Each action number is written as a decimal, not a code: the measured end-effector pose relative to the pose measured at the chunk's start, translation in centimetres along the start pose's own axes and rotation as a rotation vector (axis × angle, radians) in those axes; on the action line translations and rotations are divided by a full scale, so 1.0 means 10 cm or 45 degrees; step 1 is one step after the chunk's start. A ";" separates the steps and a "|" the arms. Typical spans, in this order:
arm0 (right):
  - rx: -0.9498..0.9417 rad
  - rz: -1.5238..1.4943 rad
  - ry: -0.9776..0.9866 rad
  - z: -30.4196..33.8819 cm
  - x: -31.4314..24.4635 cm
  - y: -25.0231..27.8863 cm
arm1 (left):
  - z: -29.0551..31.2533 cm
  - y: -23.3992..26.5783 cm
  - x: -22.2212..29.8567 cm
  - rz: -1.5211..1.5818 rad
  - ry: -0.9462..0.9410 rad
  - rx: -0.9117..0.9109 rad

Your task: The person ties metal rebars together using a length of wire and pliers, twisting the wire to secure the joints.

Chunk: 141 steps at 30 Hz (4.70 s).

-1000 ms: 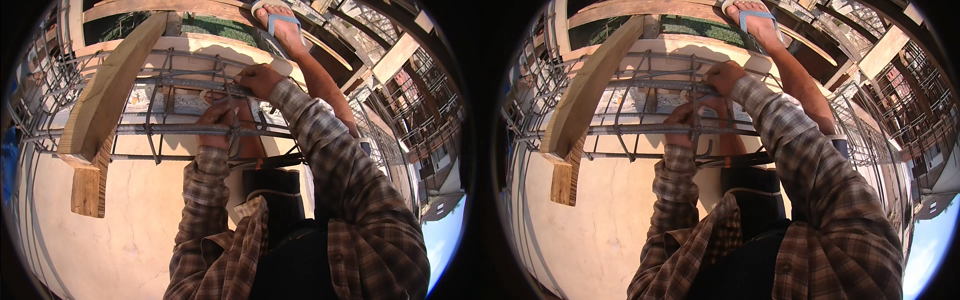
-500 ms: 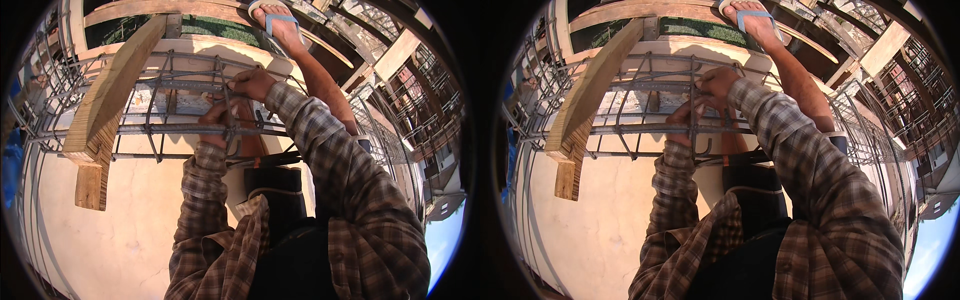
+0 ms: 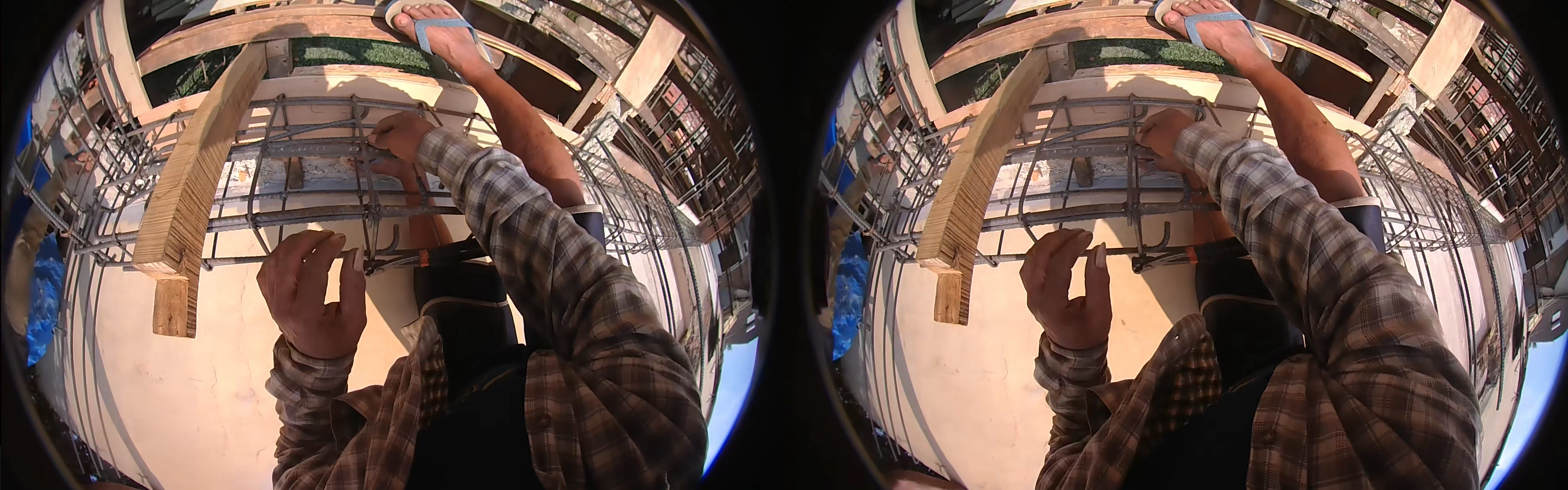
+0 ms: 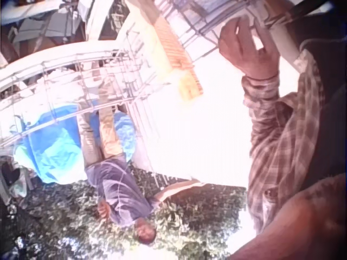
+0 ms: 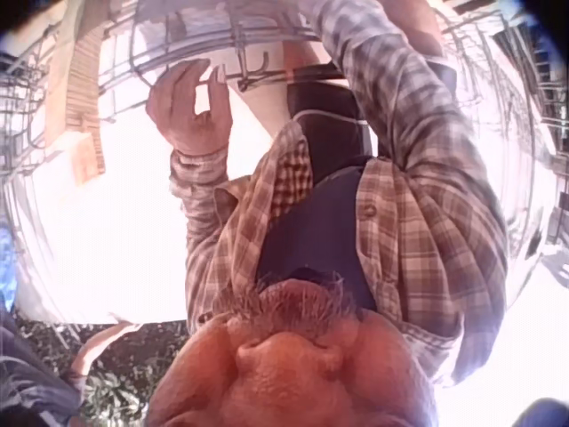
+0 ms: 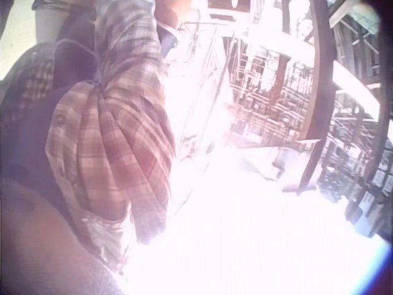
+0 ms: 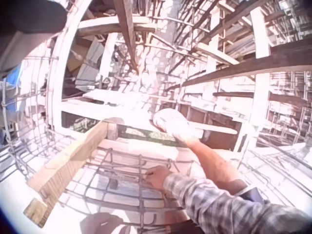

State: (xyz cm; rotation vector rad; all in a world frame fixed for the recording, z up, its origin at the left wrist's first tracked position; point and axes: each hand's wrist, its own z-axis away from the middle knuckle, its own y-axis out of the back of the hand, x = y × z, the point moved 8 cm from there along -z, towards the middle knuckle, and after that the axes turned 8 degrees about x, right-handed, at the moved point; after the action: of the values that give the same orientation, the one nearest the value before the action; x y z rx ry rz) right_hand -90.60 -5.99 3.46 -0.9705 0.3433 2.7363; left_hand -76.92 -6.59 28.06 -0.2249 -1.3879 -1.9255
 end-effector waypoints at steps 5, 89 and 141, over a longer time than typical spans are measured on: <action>-0.083 -0.084 -0.075 -0.02 0.03 0.01 | -0.55 -1.10 -0.08 -0.374 -0.240 -0.746; 0.633 -0.862 -0.534 -0.06 0.47 -0.17 | -0.98 -1.95 -1.29 0.391 0.373 -1.010; 0.227 -1.220 -0.695 -0.14 0.41 -0.26 | -0.26 -1.70 -1.07 -0.035 0.249 -1.817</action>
State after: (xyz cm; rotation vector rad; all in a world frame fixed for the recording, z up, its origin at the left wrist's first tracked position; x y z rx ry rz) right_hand -92.16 -3.40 -0.65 -0.1940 -0.0008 1.9109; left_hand -79.67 -1.55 8.59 -0.6326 0.3138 -2.5191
